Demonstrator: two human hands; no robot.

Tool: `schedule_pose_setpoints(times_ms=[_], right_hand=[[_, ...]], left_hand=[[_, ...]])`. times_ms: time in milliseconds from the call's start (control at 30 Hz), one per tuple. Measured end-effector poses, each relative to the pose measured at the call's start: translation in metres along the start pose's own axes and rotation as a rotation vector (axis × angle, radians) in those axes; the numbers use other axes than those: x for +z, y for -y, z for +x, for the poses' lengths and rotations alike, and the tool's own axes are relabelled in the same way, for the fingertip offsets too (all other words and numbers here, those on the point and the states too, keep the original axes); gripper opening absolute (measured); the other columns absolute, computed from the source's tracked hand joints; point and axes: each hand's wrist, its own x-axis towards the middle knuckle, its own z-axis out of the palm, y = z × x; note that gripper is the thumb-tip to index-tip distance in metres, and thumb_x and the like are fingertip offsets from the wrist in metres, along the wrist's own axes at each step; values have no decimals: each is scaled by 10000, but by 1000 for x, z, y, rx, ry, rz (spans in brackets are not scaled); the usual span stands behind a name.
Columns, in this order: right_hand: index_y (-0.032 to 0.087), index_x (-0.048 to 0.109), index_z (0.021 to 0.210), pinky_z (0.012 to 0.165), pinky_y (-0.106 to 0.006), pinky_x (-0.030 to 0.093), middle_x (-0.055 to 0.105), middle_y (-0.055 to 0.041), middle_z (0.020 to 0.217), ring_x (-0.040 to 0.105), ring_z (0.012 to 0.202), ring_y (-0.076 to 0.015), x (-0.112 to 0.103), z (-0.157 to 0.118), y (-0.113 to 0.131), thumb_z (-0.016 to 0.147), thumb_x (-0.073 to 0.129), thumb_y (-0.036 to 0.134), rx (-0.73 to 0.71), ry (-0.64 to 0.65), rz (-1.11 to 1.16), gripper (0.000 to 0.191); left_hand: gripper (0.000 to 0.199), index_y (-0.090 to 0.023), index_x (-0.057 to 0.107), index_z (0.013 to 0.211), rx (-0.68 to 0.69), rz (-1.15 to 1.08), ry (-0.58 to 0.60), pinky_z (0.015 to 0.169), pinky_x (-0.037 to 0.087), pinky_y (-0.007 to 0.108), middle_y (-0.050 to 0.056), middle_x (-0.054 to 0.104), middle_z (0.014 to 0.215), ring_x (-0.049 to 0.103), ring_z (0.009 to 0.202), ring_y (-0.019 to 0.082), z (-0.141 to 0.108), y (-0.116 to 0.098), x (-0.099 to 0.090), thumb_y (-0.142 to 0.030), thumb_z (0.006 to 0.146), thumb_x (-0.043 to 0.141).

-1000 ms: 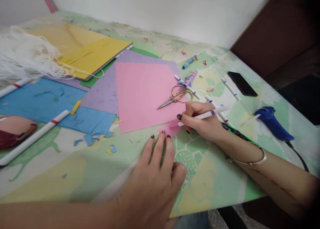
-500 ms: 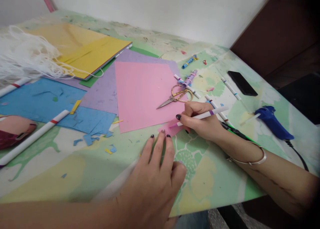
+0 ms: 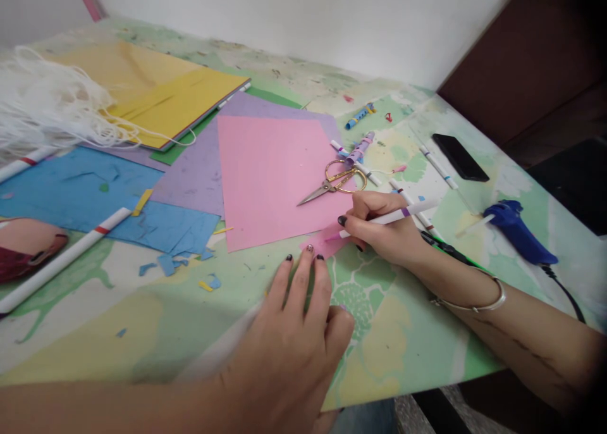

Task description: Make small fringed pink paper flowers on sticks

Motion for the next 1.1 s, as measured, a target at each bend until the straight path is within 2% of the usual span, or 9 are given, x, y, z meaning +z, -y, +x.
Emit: schedule_pose_setpoints(times_ms=[233,433,600,767,867,967,1033,1100], right_hand=[[191,356,509,392,-216,252,445,70,408,374,382,-61,0,0,3,732,566,65,36,2,30,332],[186,373,527,364,-191,253,411,91,386,354,331,-43,1,7,-2,764,594,110,5,-164,191,333],[187,412,579,323,-176,213,431,89,400,344,309,-44,1,12,-6,801,592,194,45,-125,306,286],[178,495,634,337,-169,231,450,75,442,351,339,-44,0,15,-6,825,546,230,93,-105,337,204],[168,556,680,356,-171,256,460,66,448,364,356,-47,-1,16,-5,844,525,267,86,-80,321,193],[170,583,733,373,-178,287,487,62,462,388,369,-55,-2,15,-5,831,554,322,90,-67,328,183],[171,597,755,391,-185,311,519,53,483,414,390,-62,-3,12,-5,800,597,333,86,-61,299,169],[167,621,759,411,-192,332,555,38,514,443,422,-71,-5,9,-4,761,639,320,80,-68,234,154]], left_hand=[[616,-116,539,962,-2,24,-14,998,256,612,278,435,1331,303,1268,502,0,0,0,-654,662,558],[635,-121,522,945,11,87,-56,1027,208,588,271,460,1315,304,1282,471,-3,-3,2,-699,683,509],[772,-120,522,976,30,140,-52,1009,238,556,263,559,1197,351,1256,448,1,-9,1,-804,630,434],[806,-120,537,963,-58,182,-41,986,262,568,258,597,1126,374,1223,475,9,-26,4,-820,566,483],[855,-99,530,951,-154,124,-117,965,291,583,302,540,1183,370,1215,491,11,-35,9,-848,548,447],[875,-73,501,959,-284,-9,-245,964,312,575,343,396,1298,341,1227,479,9,-40,12,-853,574,402],[783,-75,465,979,-347,-127,-321,953,331,565,327,360,1307,320,1233,449,5,-39,9,-789,662,415],[530,-115,431,936,-409,-287,-401,931,361,523,275,378,1266,341,1210,380,0,-37,4,-630,807,414]])
